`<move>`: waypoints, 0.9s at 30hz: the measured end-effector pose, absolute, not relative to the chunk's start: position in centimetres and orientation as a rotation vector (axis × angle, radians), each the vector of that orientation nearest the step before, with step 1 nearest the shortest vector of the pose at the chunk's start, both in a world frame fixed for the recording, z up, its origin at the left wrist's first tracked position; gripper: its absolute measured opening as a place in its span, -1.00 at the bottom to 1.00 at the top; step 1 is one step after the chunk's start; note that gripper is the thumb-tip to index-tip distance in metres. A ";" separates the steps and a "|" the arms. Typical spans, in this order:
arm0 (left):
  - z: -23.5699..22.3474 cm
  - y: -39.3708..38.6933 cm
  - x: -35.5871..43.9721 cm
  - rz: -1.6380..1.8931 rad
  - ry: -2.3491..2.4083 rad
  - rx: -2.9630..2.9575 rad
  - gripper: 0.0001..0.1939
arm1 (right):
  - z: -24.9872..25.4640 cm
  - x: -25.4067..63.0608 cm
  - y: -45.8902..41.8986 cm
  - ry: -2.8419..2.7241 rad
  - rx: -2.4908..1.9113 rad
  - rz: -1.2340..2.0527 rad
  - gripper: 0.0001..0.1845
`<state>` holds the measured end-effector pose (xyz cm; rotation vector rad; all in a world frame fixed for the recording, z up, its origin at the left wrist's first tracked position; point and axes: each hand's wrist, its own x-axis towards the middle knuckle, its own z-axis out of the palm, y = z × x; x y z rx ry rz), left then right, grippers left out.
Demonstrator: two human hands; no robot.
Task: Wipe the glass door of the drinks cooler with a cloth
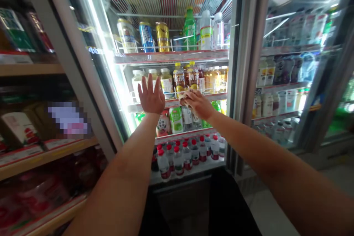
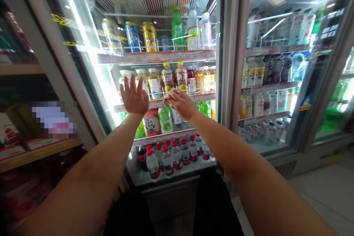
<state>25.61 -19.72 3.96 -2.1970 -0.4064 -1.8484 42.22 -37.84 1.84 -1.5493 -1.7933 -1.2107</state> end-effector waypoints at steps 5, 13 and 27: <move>4.0 -20.1 25.5 -1.855 -0.409 -2.204 -0.37 | 2.4 42.4 -37.8 -1.552 -1.544 -1.229 -0.59; 4.2 -21.1 25.1 -1.803 -0.481 -2.210 -0.37 | 2.7 42.6 -37.5 -1.664 -1.532 -1.241 -0.64; 4.3 -21.4 25.2 -1.757 -0.501 -2.218 -0.41 | 4.4 41.2 -35.9 -1.533 -1.538 -1.254 -0.61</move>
